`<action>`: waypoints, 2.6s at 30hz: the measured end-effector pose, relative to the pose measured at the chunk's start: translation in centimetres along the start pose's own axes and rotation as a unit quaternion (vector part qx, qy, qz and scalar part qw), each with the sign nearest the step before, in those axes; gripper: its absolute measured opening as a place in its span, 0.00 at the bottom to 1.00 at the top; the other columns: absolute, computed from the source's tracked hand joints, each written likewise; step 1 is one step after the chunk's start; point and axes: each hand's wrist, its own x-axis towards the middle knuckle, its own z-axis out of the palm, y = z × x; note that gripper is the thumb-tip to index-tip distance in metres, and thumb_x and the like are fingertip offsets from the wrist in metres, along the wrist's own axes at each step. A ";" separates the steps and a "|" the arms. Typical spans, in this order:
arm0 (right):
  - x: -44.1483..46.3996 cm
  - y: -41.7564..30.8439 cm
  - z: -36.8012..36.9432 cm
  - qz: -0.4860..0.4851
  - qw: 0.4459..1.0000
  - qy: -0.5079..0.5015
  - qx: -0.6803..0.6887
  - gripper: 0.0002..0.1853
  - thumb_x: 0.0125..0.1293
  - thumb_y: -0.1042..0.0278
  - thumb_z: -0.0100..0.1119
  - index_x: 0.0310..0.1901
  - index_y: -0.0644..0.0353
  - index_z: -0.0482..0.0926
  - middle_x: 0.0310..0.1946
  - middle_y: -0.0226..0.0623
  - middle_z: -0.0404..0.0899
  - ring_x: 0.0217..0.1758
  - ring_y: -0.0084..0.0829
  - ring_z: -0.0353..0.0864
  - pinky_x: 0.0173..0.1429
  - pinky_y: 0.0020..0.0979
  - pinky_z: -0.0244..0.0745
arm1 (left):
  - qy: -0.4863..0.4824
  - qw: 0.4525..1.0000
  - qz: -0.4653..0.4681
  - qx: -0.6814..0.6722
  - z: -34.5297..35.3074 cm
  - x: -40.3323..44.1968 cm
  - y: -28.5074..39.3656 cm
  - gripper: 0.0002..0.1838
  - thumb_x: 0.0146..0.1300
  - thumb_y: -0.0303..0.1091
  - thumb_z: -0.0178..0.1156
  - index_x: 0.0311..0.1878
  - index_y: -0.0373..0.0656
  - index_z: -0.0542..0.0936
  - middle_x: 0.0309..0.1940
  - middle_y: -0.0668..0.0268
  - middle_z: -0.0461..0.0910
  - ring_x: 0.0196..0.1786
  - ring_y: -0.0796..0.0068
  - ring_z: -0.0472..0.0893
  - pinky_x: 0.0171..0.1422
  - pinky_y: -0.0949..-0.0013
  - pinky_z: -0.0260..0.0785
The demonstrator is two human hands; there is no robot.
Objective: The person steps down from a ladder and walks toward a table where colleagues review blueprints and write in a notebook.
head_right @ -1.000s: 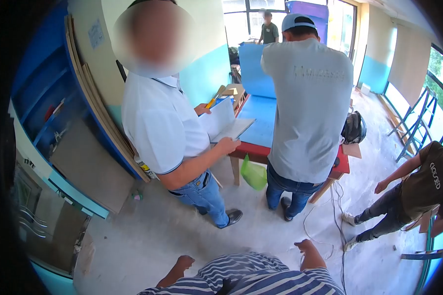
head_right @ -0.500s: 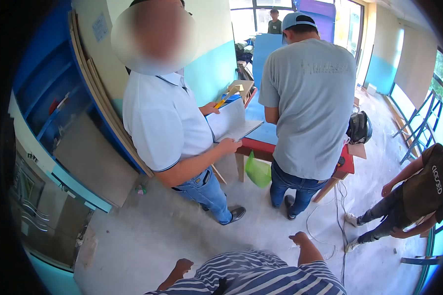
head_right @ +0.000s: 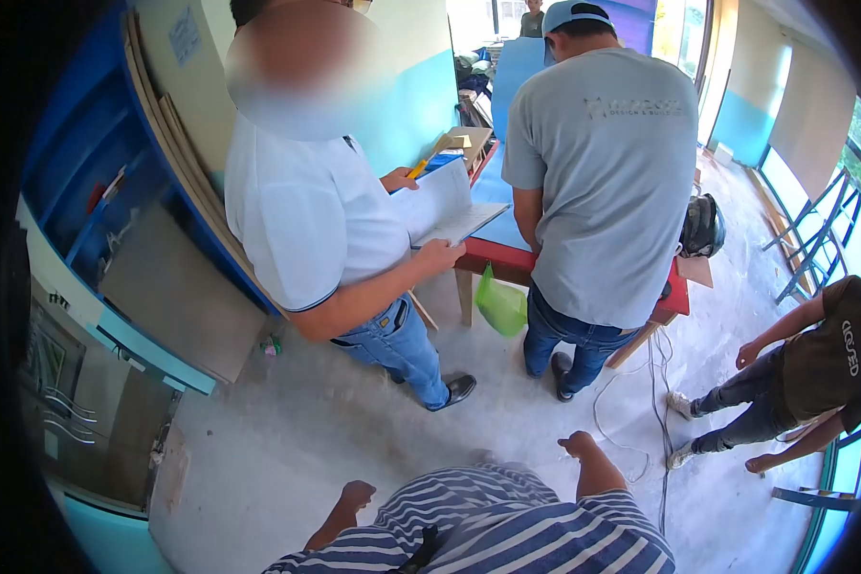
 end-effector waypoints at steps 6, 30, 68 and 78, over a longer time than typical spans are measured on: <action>-0.5 0.2 0.9 0.017 1.000 -0.010 0.022 0.29 0.58 0.42 0.49 0.38 0.68 0.76 0.33 0.45 0.79 0.31 0.42 0.79 0.30 0.38 0.76 | 0.010 0.984 -0.070 -0.162 1.8 0.2 -0.5 0.12 0.43 0.32 0.58 0.34 0.45 0.77 0.30 0.60 0.77 0.38 0.59 0.77 0.39 0.59 0.70; -1.6 0.6 -0.1 -0.007 0.999 0.033 0.028 0.27 0.57 0.43 0.50 0.32 0.68 0.77 0.27 0.45 0.78 0.25 0.40 0.78 0.29 0.37 0.76 | 0.037 0.981 -0.095 -0.165 2.1 -0.5 -1.3 0.06 0.49 0.32 0.53 0.30 0.44 0.77 0.26 0.59 0.77 0.29 0.63 0.78 0.31 0.60 0.69; -39.2 -12.8 -28.3 -0.576 0.494 0.530 0.379 0.38 0.56 0.71 0.56 0.63 0.66 0.44 0.33 0.41 0.75 0.38 0.28 0.75 0.47 0.27 0.70 | -0.066 0.994 -0.039 -0.075 -1.8 3.3 -2.0 0.04 0.47 0.33 0.54 0.25 0.45 0.77 0.26 0.61 0.78 0.34 0.61 0.78 0.36 0.57 0.70; -33.6 -18.6 -23.5 -0.576 0.702 0.294 0.298 0.31 0.57 0.73 0.55 0.62 0.64 0.56 0.25 0.31 0.71 0.30 0.20 0.72 0.37 0.21 0.67 | 0.023 0.985 -0.086 -0.151 -0.7 0.9 -0.1 0.10 0.56 0.36 0.48 0.28 0.45 0.78 0.24 0.61 0.77 0.28 0.64 0.77 0.34 0.62 0.68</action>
